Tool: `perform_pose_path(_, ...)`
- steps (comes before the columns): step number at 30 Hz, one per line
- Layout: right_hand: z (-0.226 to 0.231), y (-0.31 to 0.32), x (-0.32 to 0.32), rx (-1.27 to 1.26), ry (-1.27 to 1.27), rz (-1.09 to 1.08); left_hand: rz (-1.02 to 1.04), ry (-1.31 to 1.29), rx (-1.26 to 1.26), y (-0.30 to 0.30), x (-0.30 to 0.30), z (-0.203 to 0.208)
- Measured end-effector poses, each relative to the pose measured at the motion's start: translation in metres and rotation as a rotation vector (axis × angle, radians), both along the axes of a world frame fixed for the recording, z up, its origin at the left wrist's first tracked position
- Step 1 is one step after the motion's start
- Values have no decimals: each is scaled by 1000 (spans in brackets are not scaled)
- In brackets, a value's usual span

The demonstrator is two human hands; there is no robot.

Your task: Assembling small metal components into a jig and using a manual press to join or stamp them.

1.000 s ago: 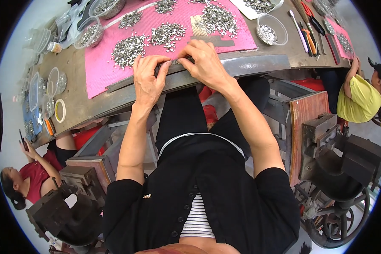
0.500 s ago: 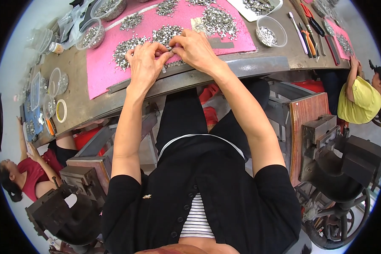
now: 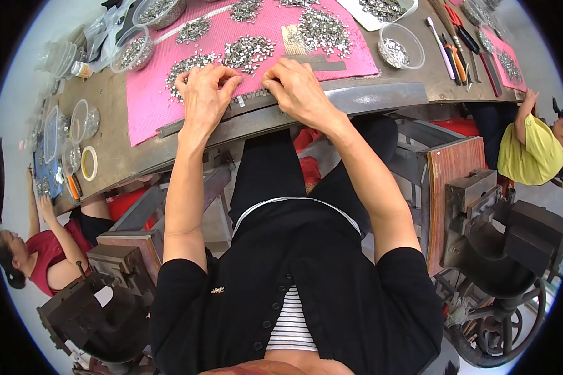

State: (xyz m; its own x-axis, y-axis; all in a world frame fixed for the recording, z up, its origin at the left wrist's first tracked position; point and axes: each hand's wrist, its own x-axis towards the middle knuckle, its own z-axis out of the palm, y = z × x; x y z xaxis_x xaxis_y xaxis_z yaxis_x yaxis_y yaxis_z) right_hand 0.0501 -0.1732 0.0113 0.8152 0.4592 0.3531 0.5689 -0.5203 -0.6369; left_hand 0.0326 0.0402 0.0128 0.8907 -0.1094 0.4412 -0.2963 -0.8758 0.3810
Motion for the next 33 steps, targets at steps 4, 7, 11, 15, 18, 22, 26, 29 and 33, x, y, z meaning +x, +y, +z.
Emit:
perform_pose_path(4,-2,-2,-6,-2,-109,2,-8,30,21,2,-2,-1)
perform_pose_path(7,3,-3,-3,3,-74,9,-19,26,8,2,-1,-2)
perform_pose_path(11,0,4,18,61,-35,-23,-45,-38,-20,0,-8,1)
perform_pose_path(15,-10,15,34,-36,-220,-40,-86,-40,-159,-5,-25,2)
perform_pose_path(18,-12,19,37,-123,-267,-41,-96,-70,-175,-7,-34,-2)
perform_pose_path(22,-9,17,38,-176,-241,-11,-105,-115,-169,-7,-39,-7)
perform_pose_path(26,-12,15,38,-118,-258,-2,-113,-111,-238,-4,-38,-12)
perform_pose_path(29,-10,15,37,-141,-244,-4,-61,-95,-212,-5,-31,-9)
perform_pose_path(33,-7,15,37,-187,-213,3,-72,7,-136,-7,-14,2)
